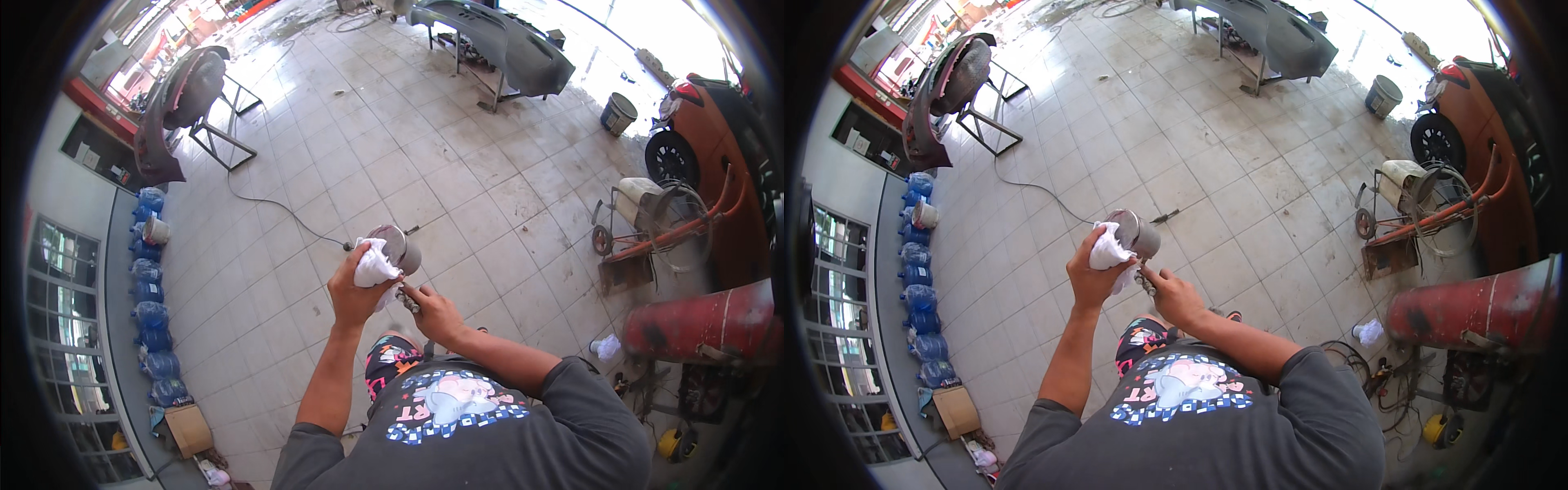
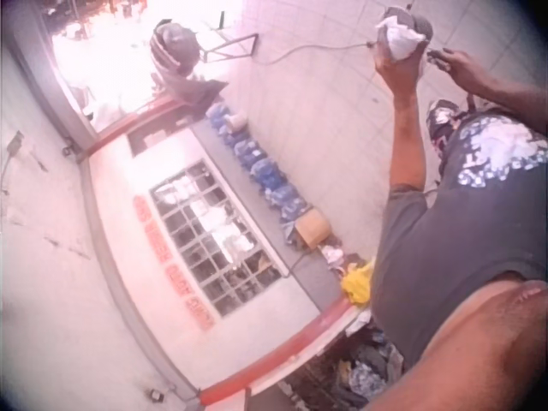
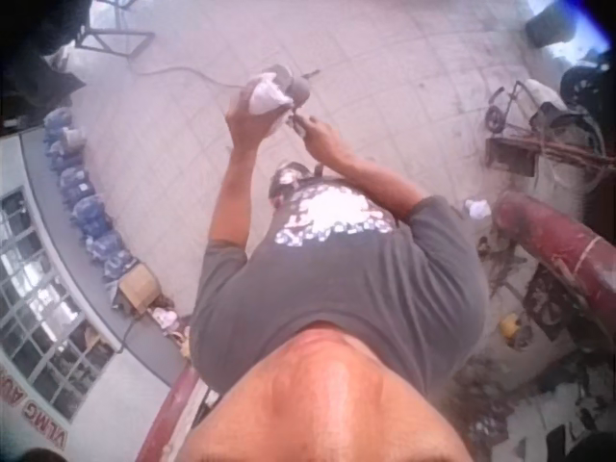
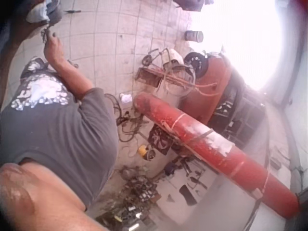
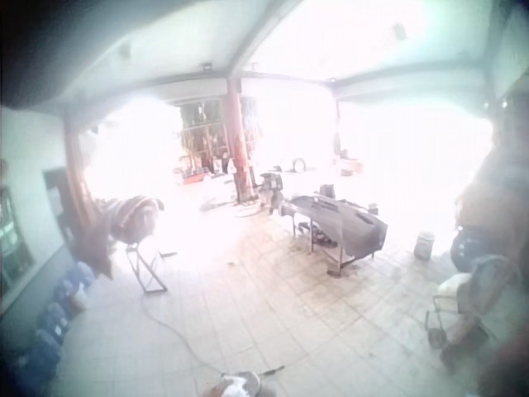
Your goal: The person uses a spray gun to apply paint to a car bumper mounted on a stand. They move around the bumper, spraying different sections to cover the surface with a maroon finish.
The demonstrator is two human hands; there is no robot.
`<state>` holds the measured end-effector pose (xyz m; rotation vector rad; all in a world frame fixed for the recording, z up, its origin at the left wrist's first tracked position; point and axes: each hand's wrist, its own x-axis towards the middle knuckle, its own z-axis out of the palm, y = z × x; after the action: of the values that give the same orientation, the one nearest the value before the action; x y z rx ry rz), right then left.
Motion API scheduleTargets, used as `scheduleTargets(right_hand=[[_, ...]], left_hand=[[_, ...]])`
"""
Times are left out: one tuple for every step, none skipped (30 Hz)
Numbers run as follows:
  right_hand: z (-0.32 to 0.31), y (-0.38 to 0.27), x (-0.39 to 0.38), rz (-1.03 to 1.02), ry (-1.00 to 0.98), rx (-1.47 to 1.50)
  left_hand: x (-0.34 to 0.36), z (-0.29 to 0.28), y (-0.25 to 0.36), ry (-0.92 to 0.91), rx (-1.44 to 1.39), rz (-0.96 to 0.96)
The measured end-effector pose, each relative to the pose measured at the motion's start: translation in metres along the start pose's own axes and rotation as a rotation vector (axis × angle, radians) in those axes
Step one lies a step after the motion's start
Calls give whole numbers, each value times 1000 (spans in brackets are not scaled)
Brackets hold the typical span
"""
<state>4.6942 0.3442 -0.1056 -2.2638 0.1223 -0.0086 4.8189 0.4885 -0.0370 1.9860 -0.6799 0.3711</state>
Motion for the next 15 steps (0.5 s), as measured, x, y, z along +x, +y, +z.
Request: scheduleTargets(right_hand=[[-3,5,19,3,7,12],[-5,12,40,-12,38,75],[-8,21,60,-26,72,133],[-10,30,79,-38,110,190],[-10,38,96,-11,113,175],[-13,49,113,16,116,147],[-15,60,129,45,119,119],[-17,69,145,54,106,29],[-21,73,164,68,55,-66],[-25,78,182,88,-2,-164],[-29,82,200,106,-61,-262],[-31,87,213,90,-58,-249],[-28,95,227,70,-49,-228],[-25,100,244,35,-32,-200],[-26,102,261,23,-41,-207]], left_hand=[[6,10,-18,14,-132,-129],[15,20,-37,26,-264,-258],[29,30,-55,71,-493,-391],[44,38,-75,115,-721,-524],[61,45,-96,159,-947,-660],[81,53,-109,191,-999,-745],[102,60,-123,137,-1011,-747],[124,66,-136,83,-1024,-748],[145,71,-147,49,-1038,-744],[171,78,-150,-149,-864,-610],[194,89,-144,-383,-685,-501],[219,104,-136,-421,-202,-54],[234,113,-132,-494,146,149],[250,124,-140,-535,210,183],[266,132,-153,-604,151,118]])
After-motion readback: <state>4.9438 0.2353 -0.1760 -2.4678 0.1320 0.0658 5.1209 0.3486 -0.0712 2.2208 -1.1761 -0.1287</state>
